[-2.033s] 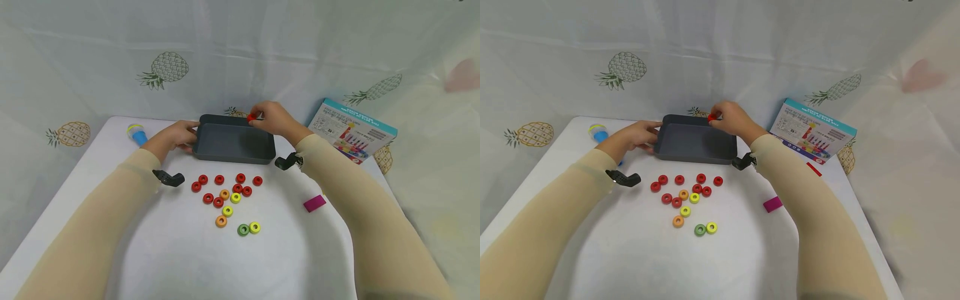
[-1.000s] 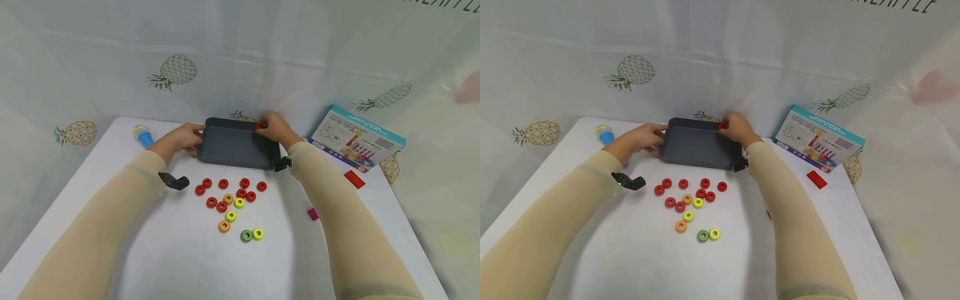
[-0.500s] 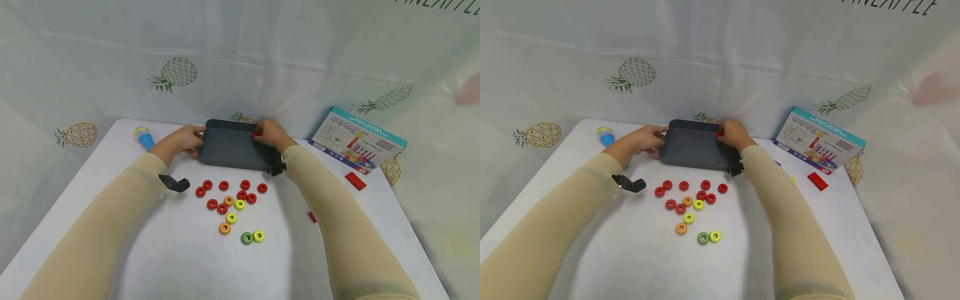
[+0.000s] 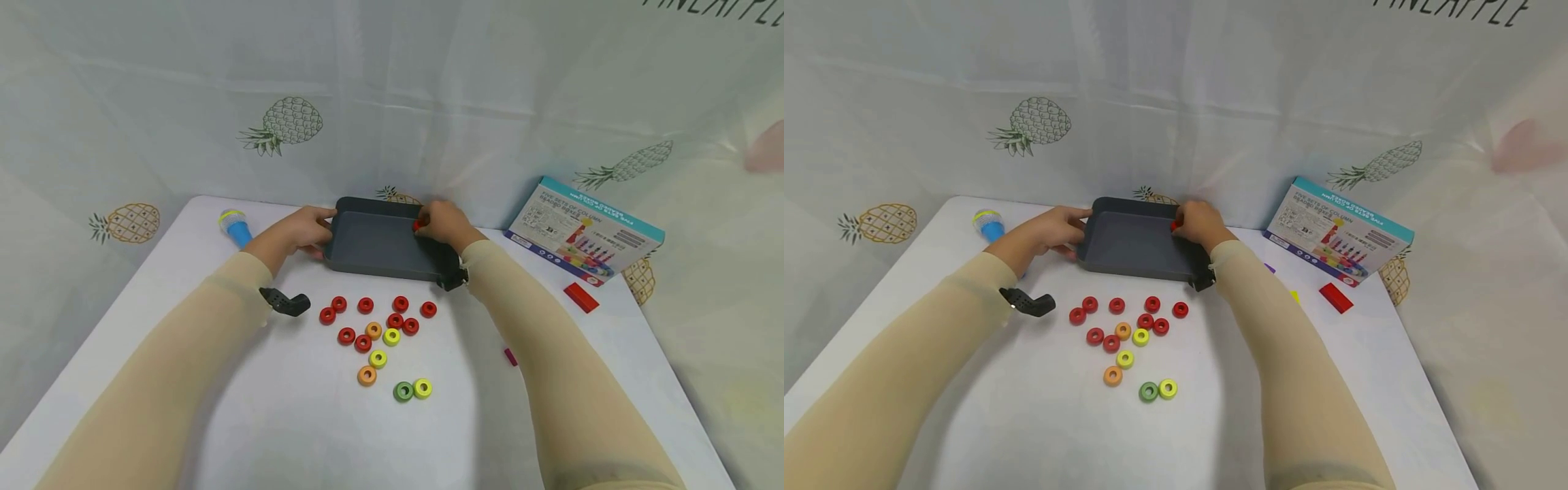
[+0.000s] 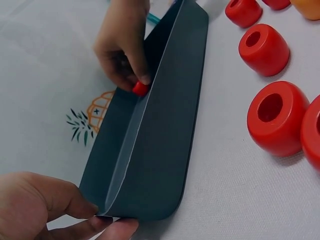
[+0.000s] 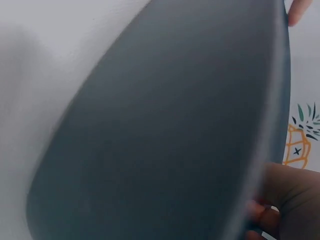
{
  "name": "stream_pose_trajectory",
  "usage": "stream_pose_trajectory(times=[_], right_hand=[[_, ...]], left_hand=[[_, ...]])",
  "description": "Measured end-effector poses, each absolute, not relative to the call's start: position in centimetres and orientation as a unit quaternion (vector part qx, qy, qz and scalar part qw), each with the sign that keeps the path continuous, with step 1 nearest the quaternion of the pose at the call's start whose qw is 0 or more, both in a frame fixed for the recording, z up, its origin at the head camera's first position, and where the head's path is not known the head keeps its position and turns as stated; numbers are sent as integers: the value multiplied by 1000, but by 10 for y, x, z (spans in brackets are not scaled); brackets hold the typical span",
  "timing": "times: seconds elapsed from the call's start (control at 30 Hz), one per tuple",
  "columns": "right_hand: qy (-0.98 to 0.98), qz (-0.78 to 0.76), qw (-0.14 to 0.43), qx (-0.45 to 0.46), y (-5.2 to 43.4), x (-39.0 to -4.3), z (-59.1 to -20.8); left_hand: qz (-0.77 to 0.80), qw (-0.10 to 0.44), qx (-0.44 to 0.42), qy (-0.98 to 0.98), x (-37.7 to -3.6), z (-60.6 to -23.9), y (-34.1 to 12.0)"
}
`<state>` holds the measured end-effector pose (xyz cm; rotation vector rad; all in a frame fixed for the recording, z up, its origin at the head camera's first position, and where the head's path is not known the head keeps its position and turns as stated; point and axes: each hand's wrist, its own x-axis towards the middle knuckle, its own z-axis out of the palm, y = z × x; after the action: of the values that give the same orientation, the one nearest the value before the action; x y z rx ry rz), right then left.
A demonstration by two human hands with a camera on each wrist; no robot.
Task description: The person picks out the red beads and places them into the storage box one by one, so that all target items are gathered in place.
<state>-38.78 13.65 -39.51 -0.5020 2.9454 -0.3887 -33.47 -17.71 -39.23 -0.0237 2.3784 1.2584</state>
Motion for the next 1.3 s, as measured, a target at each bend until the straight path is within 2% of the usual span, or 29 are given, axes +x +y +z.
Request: stream_pose_trajectory(times=[0.53, 0.8, 1.3], right_hand=[[966, -165, 27, -200, 153, -382, -369], [963, -196, 29, -185, 152, -363, -355], [947, -234, 26, -219, 160, -317, -346]], left_hand=[[451, 223, -10, 864, -335, -394, -178], [461, 227, -19, 857, -334, -394, -178], [468, 228, -24, 853, -336, -398, -178]])
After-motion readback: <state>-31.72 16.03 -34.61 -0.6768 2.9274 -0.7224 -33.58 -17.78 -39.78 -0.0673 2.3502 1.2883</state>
